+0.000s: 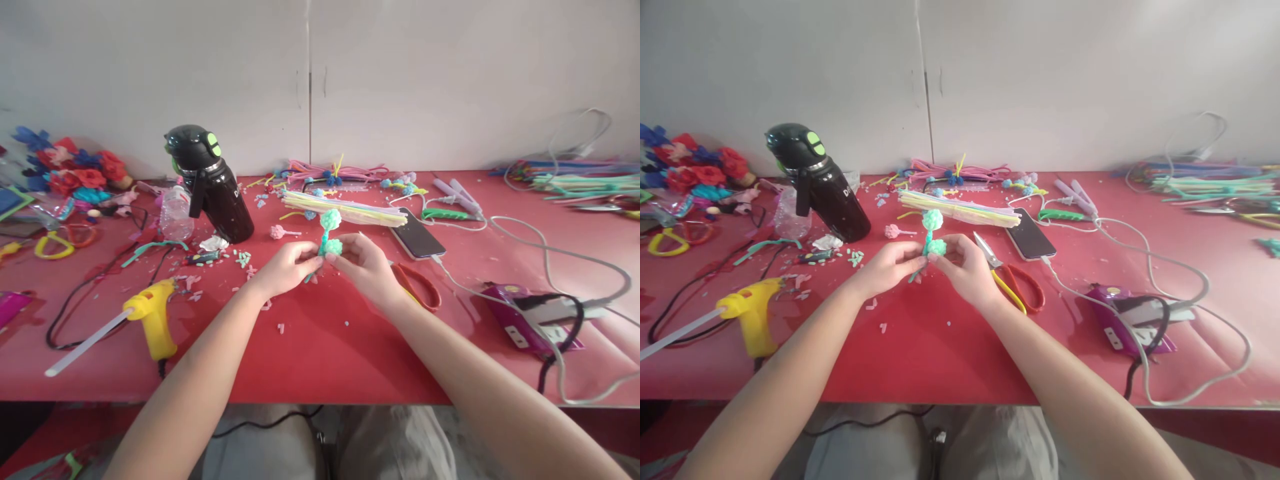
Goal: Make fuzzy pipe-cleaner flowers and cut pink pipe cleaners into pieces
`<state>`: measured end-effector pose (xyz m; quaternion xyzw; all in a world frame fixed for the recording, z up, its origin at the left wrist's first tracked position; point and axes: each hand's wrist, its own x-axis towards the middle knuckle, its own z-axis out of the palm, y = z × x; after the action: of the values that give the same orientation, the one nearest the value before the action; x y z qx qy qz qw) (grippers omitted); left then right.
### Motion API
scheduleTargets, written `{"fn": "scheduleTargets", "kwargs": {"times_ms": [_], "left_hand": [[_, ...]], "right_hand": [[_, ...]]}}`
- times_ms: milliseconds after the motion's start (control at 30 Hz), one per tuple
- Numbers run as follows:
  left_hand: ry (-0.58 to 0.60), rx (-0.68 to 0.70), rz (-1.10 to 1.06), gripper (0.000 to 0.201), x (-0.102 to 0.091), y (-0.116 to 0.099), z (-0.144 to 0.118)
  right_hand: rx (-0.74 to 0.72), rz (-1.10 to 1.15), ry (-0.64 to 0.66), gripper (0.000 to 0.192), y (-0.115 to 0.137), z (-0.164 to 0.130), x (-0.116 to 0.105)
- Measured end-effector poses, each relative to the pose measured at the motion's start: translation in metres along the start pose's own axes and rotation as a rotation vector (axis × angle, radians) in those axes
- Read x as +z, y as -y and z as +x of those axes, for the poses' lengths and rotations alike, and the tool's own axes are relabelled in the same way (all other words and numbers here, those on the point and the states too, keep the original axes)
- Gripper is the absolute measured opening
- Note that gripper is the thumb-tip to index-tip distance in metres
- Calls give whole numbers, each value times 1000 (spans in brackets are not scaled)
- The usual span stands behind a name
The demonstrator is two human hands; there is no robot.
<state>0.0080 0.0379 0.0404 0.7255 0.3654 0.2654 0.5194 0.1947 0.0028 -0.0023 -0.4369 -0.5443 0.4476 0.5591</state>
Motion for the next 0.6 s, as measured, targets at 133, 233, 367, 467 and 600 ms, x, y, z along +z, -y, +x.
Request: {"fn": "scheduleTargets", "kwargs": {"times_ms": [133, 233, 367, 467, 600], "left_hand": [[12, 4, -7, 31, 0, 1, 1], [41, 5, -8, 30, -1, 1, 0], [53, 1, -16, 29, 0, 1, -1], [30, -9, -34, 27, -1, 6, 1], [-119, -24, -69, 27, -4, 17, 6]], "right_hand": [[12, -22, -16, 50, 1, 0, 0], [22, -30, -20, 47, -1, 0, 1], [21, -47, -32, 43, -4, 0, 3], [-18, -122, -13, 43, -3, 1, -3], [-43, -458, 137, 36, 6, 18, -32]]}}
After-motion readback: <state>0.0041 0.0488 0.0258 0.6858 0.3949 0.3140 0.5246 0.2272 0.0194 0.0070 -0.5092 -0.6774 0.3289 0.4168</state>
